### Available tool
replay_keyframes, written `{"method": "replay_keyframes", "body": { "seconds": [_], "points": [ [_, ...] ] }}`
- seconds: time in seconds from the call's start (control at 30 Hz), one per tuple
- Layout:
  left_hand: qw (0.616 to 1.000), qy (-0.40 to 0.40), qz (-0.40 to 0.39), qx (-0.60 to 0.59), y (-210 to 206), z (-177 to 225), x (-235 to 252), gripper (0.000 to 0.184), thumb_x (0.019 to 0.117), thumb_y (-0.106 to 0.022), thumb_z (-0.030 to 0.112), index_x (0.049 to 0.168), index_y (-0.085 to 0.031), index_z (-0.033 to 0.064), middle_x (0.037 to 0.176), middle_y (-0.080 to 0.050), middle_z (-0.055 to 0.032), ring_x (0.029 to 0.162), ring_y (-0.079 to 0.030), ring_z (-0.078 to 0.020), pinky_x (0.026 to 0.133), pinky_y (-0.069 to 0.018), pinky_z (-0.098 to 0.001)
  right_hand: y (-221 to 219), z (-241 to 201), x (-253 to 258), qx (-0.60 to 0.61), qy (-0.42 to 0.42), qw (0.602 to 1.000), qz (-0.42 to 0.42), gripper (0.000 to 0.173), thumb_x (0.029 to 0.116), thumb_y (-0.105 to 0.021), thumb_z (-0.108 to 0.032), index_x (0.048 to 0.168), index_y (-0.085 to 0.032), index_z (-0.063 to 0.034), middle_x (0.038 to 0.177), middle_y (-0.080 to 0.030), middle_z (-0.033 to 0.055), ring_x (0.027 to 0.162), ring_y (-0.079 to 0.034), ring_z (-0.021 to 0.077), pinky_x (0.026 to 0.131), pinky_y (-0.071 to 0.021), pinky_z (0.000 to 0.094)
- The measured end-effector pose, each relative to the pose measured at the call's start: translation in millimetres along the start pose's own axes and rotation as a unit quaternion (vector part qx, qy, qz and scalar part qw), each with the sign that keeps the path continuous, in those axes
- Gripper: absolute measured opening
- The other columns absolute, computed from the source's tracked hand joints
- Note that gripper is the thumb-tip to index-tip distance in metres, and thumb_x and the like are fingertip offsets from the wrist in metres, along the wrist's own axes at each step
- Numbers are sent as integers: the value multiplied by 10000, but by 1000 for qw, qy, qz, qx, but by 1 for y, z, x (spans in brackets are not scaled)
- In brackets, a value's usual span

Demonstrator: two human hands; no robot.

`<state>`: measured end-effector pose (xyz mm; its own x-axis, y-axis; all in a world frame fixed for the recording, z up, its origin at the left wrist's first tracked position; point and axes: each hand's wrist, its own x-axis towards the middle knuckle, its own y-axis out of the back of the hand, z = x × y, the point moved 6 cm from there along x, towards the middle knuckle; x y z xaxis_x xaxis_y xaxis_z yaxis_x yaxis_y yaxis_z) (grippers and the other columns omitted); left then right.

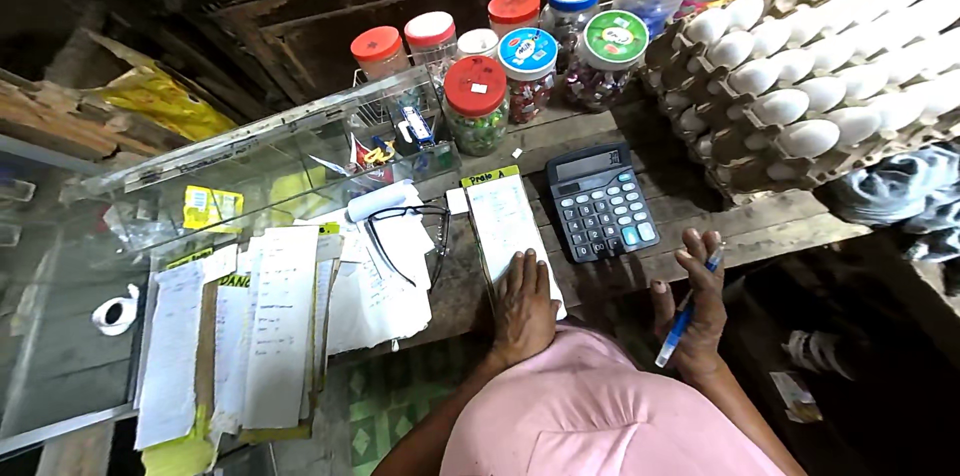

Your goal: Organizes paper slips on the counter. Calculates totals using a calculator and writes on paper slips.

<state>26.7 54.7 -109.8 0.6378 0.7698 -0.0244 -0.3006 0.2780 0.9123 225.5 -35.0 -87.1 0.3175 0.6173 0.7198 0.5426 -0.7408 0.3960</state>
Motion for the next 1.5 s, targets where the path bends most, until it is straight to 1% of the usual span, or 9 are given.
{"method": "replay_keyframes", "body": {
  "seconds": [0.17, 0.3, 0.43, 0.7, 0.87, 1.07, 1.2, 1.33, 1.5],
  "points": [
    [1000, -2, 6, 2, 1, 0, 1, 555, 937, -669, 268, 1392, -590, -39, 1533, -480, -239, 1432, -447, -422, 1097, -413, -562, -1, 1, -1, 1, -9, 1000, -6, 368, 1049, -549, -345, 1402, -527, -241, 1589, -442, 39, 1539, -291, 228, 1264, -244, 433],
    [1000, -3, 12, -6, 2, 1, 1, 552, 931, -678, 262, 1385, -596, -42, 1525, -488, -244, 1426, -453, -428, 1093, -414, -578, -3, 2, -2, 1, -14, 1000, -15, 352, 1055, -541, -348, 1376, -543, -205, 1576, -457, 56, 1537, -294, 227, 1262, -247, 424],
    [1000, -4, 11, -10, 3, 0, 1, 552, 929, -681, 267, 1383, -600, -37, 1528, -488, -239, 1430, -450, -422, 1094, -410, -580, -5, 2, -3, 1, -18, 1000, -21, 344, 1057, -538, -350, 1366, -547, -200, 1565, -475, 51, 1537, -295, 227, 1264, -241, 418],
    [1000, -8, 11, -4, 3, -1, 2, 557, 922, -690, 275, 1382, -605, -29, 1528, -493, -226, 1422, -462, -420, 1086, -416, -579, -11, 2, -3, -7, -33, 999, -27, 329, 1057, -533, -339, 1322, -572, -147, 1506, -534, 122, 1520, -330, 272, 1254, -249, 426],
    [1000, -9, 10, 5, 3, -1, 3, 549, 917, -694, 277, 1369, -618, -26, 1524, -500, -224, 1416, -470, -415, 1077, -421, -576, -13, 2, -2, 1, -31, 999, -26, 326, 1058, -531, -345, 1314, -579, -148, 1503, -539, 115, 1516, -339, 270, 1253, -260, 424],
    [1000, -8, 11, 14, 3, 0, 4, 550, 915, -694, 285, 1369, -622, -16, 1524, -505, -211, 1411, -481, -402, 1068, -432, -568, -14, 4, -3, -1, -34, 999, -26, 334, 1061, -524, -358, 1323, -582, -159, 1516, -533, 92, 1523, -328, 261, 1260, -247, 422],
    [999, -17, 28, 13, 4, 0, 3, 542, 905, -703, 289, 1341, -640, -27, 1497, -529, -225, 1384, -508, -418, 1051, -446, -578, -17, 6, -7, -14, -44, 998, -31, 349, 1064, -510, -371, 1313, -599, -143, 1473, -575, 113, 1512, -350, 278, 1257, -246, 435],
    [1000, -6, 6, -6, 5, 0, 3, 547, 917, -703, 273, 1365, -620, -30, 1519, -502, -230, 1416, -464, -433, 1069, -420, -606, -20, 12, -16, -16, -62, 997, -52, 372, 1067, -491, -399, 1317, -598, -146, 1464, -581, 121, 1502, -364, 285, 1250, -242, 463],
    [999, -14, 32, 8, 6, 0, 2, 536, 896, -719, 279, 1332, -648, -25, 1493, -534, -222, 1381, -508, -429, 1031, -453, -599, -23, 12, -23, -16, -72, 995, -63, 359, 1065, -499, -379, 1305, -606, -135, 1452, -588, 130, 1496, -371, 294, 1239, -253, 476]
  ]
}}
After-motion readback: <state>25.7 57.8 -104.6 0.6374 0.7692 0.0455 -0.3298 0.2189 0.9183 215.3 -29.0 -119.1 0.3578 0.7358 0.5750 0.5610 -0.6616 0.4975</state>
